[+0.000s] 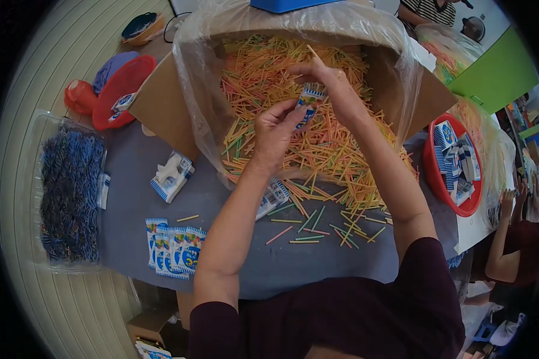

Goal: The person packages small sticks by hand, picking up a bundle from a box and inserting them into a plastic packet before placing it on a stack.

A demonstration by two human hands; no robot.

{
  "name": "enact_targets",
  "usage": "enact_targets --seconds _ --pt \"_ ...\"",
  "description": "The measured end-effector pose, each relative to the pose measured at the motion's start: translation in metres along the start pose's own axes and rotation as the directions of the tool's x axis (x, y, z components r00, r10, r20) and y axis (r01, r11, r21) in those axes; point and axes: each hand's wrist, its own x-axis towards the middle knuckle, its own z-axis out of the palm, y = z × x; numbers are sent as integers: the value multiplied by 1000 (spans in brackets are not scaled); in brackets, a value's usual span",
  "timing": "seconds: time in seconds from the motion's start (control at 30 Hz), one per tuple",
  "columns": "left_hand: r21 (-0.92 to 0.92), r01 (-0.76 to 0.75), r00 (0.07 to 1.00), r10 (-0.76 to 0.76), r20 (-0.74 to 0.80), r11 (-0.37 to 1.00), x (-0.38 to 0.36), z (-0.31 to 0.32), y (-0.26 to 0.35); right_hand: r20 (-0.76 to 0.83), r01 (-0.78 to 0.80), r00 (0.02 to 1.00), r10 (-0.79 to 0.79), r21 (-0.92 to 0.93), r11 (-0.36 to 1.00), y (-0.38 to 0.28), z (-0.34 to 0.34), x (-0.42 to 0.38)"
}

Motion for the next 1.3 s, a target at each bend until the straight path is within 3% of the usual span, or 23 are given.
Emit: enact_targets --seconds 0.1,0.13,0.23,0.4,0.43,0.47,0.5,0.53,0.57,0.63,0.67,0.73,0.8,0.83,0.87,0.9,0.93,1.0,1.03,1.1,1.13,1.2,1.3 --pt "30 -137 988 134 81 990 10 6 -6 176 65 984 -35 -169 983 9 7 2" --pt "101 -265 956 247 157 959 10 8 -8 131 79 989 -66 -92 993 17 14 2" --pt "263 -234 971 212 109 936 1 -1 -11 43 -67 997 60 158 985 12 14 -4" --pt "389 -259 962 270 25 884 -33 -28 13 -193 -27 981 7 -104 994 24 -27 0" --pt "544 -377 913 401 80 750 -42 -34 22 -140 97 942 -305 -755 648 23 -29 -8" --pt "672 -470 845 512 156 572 -52 -37 30 113 96 864 -491 -994 -61 22 -26 -15" --pt "672 -420 871 479 109 611 -66 -34 40 120 105 863 -492 -993 -57 17 -14 -23" --pt "673 -417 872 477 107 611 -81 -36 43 170 391 839 -517 -849 355 7 2 -35" --pt "713 -349 898 434 69 609 -95 -37 46 190 572 808 -558 -484 663 -1 17 -49" --pt "782 -255 926 378 27 569 -128 -36 53 474 564 764 -438 -162 809 0 50 -78" --pt "818 -224 929 368 17 529 -149 -38 58 461 561 774 -434 -180 808 -3 47 -80" --pt "656 -48 944 249 -217 753 -192 -58 61 523 632 758 -389 -445 635 -9 41 -82" --pt "767 208 919 147 -365 607 -229 -85 80 304 509 859 -411 -577 639 16 3 -47" --pt "768 206 920 147 -363 606 -243 -85 84 222 438 887 -405 -682 586 27 -20 -28" --pt "937 317 915 214 -342 144 -255 -84 87 167 290 945 -281 -825 484 34 -39 -14" --pt "859 374 919 264 -293 -350 -258 -82 90 84 138 982 -167 -928 345 39 -55 -1" --pt "860 375 918 269 -291 -347 -254 -78 93 86 141 981 -172 -929 341 40 -65 11" --pt "828 346 905 389 -172 -440 -246 -65 91 205 160 949 -239 -968 -192 46 -80 37" --pt "830 351 903 392 -177 -434 -237 -57 90 212 166 948 -238 -966 -198 57 -86 58" --pt "965 15 982 187 35 -262 -203 -39 84 180 48 853 -490 -962 -269 93 -94 99" --pt "967 -84 988 107 113 -241 -185 -31 76 184 53 852 -491 -962 -267 110 -97 112" --pt "960 -177 982 32 189 -216 -159 -27 53 99 228 825 -557 -959 168 139 -100 134" --pt "943 -212 975 -128 184 -257 -147 -29 29 -57 430 827 -559 -576 696 163 -111 148"
